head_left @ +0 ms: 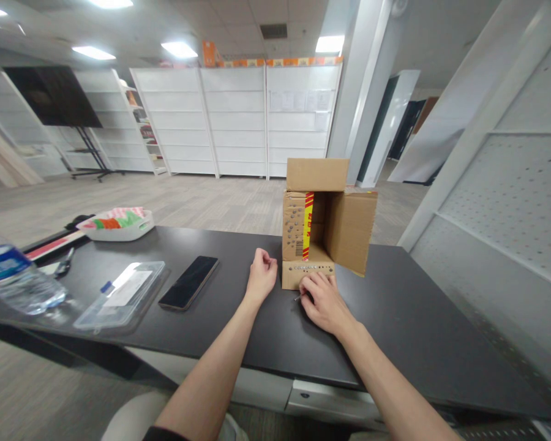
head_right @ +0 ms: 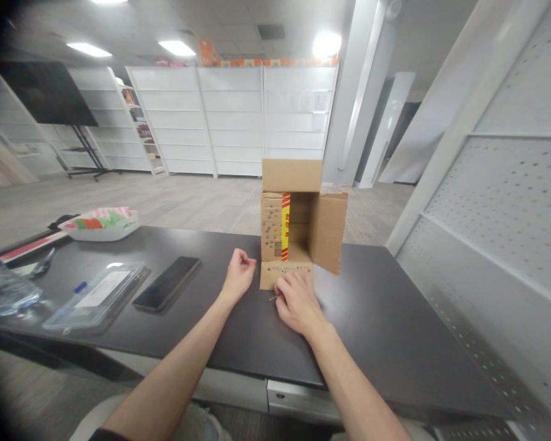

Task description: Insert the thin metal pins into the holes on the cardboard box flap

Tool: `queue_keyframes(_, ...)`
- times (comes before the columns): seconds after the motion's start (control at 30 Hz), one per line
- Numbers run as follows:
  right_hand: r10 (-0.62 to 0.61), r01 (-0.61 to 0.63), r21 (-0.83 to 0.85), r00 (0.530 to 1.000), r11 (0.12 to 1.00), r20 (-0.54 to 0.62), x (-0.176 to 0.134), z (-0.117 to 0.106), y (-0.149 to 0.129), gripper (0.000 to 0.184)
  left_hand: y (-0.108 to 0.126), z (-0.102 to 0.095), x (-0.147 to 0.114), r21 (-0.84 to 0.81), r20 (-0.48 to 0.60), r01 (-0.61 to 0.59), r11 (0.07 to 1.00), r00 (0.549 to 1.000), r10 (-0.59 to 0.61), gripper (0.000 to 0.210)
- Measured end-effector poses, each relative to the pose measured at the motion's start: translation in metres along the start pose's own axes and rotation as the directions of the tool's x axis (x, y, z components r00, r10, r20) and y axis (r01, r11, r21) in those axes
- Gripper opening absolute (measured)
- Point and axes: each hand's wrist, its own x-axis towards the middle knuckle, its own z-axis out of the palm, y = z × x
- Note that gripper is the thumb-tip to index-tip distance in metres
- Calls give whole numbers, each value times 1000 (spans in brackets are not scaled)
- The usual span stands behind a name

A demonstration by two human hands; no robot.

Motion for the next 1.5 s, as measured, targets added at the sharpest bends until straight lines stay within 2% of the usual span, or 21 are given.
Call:
queue_keyframes(0.4,87,-42,181,964,983,-252,2,16,18,8,-3,0,1,22,3,2,1000,1000,-2,19)
queue_keyframes(0.6,175,-67,293,917,954,-358,3,18,20,7,-6,0,1,28,14,-12,1000,1000,12,18)
queue_keyframes(0.73,257,-131,333,893,934,-369,2,21,25,7,-8,1,1,22,17,-14,1000,1000,14,18)
queue_keyframes(0.9,309,-169,378,886,910,-346,1,23,30,9,-9,1,2,32,10,-34,999,999,34,17)
queue_keyframes(1.2,339,-187,402,873,897,-351,0,24,31,19,-6,-1,2,45,17,-28,999,999,27,17)
queue_keyframes(1.5,342,-207,342,847,917,-407,2,18,28,15,-5,0,1,26,25,-23,999,999,22,17)
